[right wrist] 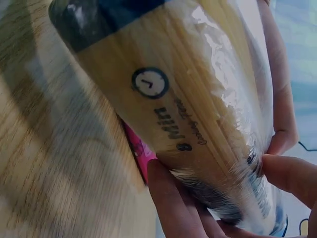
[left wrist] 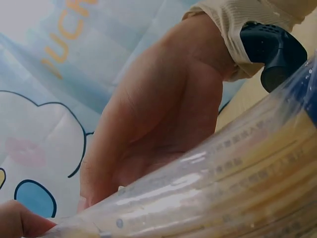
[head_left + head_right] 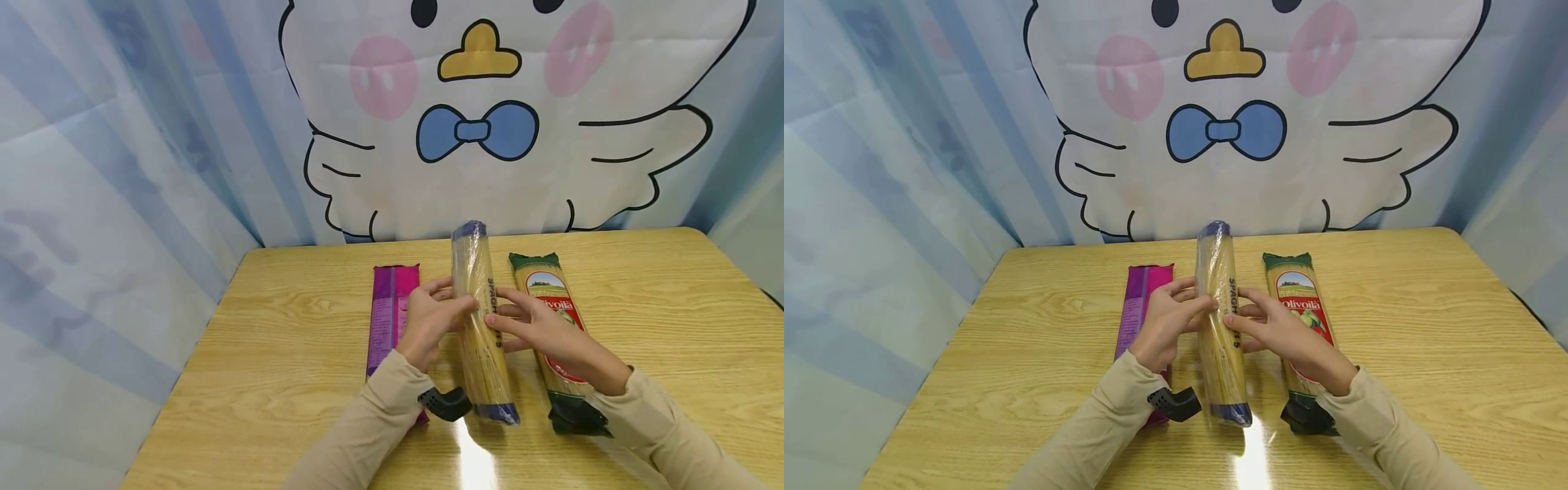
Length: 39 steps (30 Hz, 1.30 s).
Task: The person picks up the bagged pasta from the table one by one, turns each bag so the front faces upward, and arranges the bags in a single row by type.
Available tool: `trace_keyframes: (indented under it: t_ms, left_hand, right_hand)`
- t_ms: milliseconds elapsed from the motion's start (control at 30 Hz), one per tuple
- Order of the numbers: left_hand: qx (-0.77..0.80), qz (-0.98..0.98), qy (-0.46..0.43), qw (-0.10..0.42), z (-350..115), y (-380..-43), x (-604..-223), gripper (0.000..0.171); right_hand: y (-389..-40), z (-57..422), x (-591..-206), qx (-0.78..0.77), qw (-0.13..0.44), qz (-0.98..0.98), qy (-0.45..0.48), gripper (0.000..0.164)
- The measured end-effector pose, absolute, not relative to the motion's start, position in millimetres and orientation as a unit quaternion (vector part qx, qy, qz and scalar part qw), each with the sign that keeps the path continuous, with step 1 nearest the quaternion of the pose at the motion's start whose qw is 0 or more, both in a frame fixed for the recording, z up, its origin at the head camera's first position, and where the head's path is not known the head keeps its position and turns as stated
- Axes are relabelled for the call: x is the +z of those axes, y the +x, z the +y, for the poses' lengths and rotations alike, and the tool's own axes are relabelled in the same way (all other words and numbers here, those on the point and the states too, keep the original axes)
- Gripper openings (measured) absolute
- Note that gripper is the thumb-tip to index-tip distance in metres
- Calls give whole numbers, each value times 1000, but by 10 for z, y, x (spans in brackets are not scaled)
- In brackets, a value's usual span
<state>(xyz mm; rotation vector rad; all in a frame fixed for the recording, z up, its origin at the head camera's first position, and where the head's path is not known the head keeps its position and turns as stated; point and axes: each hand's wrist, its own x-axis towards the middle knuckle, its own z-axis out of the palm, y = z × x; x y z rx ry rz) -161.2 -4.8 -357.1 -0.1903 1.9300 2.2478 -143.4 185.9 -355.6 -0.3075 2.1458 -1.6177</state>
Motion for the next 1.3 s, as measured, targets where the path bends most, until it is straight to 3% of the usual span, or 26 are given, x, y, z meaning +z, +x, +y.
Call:
trace_keyframes:
  t_ms: [1000, 1300]
  left_hand:
    - [766, 633, -10, 112, -60, -1596, -3662, 55]
    - [715, 695, 40, 63, -177, -1515, -3574, 60]
  right_hand:
    - [-1366, 1795, -3518, -616, 141, 771, -74, 76]
    - [-1384, 1829, -3494, -566, 107, 815, -65, 77]
